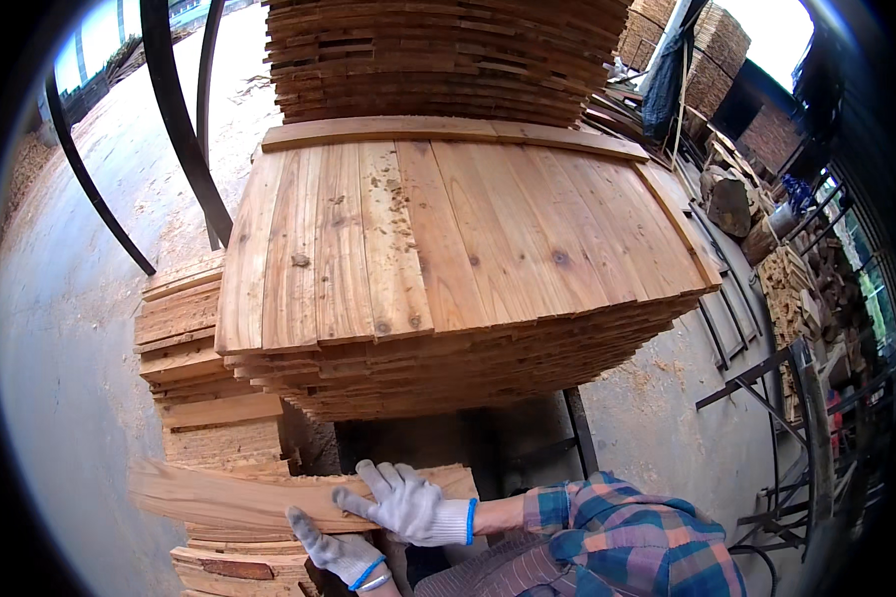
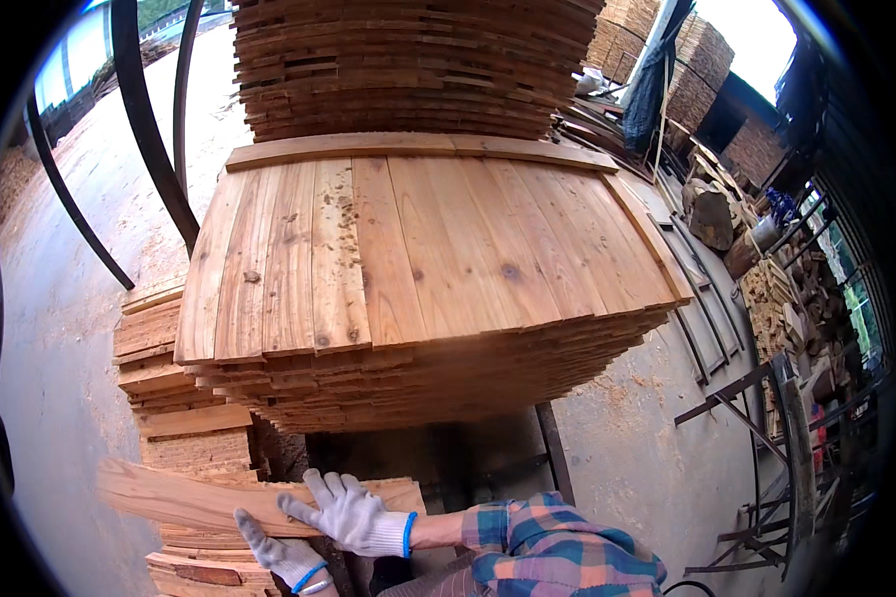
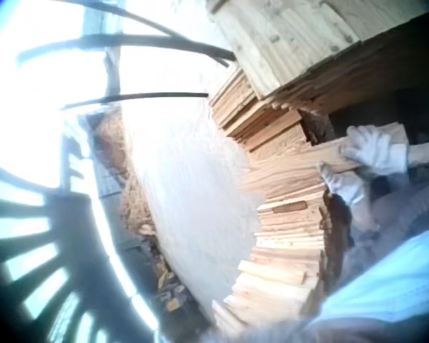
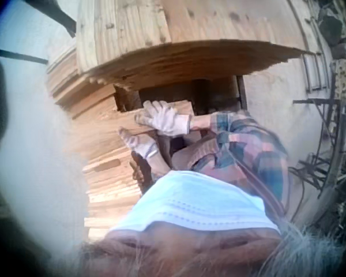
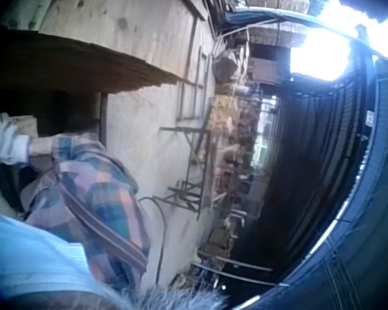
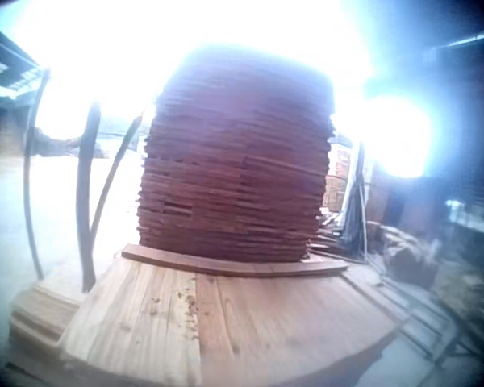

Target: The person repeatedly picks up wooden planks from a large pile and stacks them onto a metal rack. The worker handles the planks one by one or in small groups, placing them carefully to build a neat stack on the rack.

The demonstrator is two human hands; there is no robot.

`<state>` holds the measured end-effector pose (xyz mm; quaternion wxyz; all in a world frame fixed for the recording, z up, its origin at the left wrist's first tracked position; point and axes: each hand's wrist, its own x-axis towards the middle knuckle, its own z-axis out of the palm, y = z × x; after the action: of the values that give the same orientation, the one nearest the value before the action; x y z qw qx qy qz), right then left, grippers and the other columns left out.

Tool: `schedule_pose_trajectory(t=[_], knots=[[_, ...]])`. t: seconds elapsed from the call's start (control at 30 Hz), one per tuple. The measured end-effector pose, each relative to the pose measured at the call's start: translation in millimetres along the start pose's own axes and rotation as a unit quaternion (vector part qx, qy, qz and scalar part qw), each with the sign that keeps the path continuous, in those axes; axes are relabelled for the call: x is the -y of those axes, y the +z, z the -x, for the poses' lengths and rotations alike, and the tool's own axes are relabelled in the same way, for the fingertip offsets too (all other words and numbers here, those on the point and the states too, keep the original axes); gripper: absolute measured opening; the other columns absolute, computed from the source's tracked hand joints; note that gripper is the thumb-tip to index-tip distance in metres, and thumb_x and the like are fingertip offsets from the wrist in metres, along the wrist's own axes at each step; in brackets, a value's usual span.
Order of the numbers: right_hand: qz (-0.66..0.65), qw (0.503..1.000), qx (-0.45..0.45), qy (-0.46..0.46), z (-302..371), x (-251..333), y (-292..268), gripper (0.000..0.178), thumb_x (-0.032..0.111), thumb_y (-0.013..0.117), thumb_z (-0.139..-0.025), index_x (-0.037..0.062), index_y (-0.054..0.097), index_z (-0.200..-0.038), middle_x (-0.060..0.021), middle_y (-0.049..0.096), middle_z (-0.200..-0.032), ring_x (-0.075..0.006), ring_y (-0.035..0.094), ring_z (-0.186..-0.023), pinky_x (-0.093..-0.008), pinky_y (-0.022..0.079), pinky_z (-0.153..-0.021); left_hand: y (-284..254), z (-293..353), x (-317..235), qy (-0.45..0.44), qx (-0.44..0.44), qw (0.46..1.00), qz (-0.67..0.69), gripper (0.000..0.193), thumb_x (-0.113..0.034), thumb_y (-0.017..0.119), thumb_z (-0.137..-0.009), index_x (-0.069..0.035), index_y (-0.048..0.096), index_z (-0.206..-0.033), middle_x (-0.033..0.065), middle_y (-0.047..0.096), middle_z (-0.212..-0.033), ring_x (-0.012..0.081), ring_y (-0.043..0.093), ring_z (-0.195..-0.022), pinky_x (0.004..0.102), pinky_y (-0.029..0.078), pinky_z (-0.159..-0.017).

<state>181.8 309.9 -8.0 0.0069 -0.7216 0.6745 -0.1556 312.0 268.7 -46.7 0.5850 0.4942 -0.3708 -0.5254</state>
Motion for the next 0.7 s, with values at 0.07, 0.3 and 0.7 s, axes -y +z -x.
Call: schedule_pose_trajectory(t=[0.07,0.3,0.7], knots=[[0.045,0.997,-0.059,-0.021,-18.8,-32.9,-65.7,0.069,0.014,0.053,-0.086,0.0217,0.036,-0.152,-0.0156,0.054,-0.109,-0.0243,0.054,-0.085,-0.034,0.048,-0.072,58.0,3.4,-48.4,0.067,-0.007,0.99,-0.127,0.064,-0.048,0.043,-0.099,-0.004,0.044,-0.145,0.013,0.038,-0.152,0.0292,0.042,-0.136,0.0463,0.041,-0.112],[0.098,0.98,0.162,0.068,-64.5,-149.4,-254.4,0.09,0.023,0.075,-0.075,0.0134,0.03,-0.153,-0.0201,0.056,-0.121,-0.0342,0.058,-0.111,-0.0405,0.051,-0.093,194.4,3.0,-96.1,0.286,0.194,0.921,-0.182,0.053,0.005,0.055,-0.088,0.003,0.046,-0.141,0.0211,0.055,-0.13,0.0295,0.061,-0.112,0.0381,0.05,-0.1],[0.107,0.957,0.231,0.14,-81.2,-222.9,-222.4,0.102,0.027,0.08,-0.065,0.0247,0.03,-0.154,-0.0166,0.055,-0.126,-0.038,0.056,-0.114,-0.0482,0.052,-0.093,107.9,1.6,-94.8,-0.081,0.235,0.969,-0.002,0.058,-0.018,0.073,-0.091,0.002,0.05,-0.139,0.0153,0.064,-0.122,0.0212,0.062,-0.111,0.0342,0.049,-0.1]])
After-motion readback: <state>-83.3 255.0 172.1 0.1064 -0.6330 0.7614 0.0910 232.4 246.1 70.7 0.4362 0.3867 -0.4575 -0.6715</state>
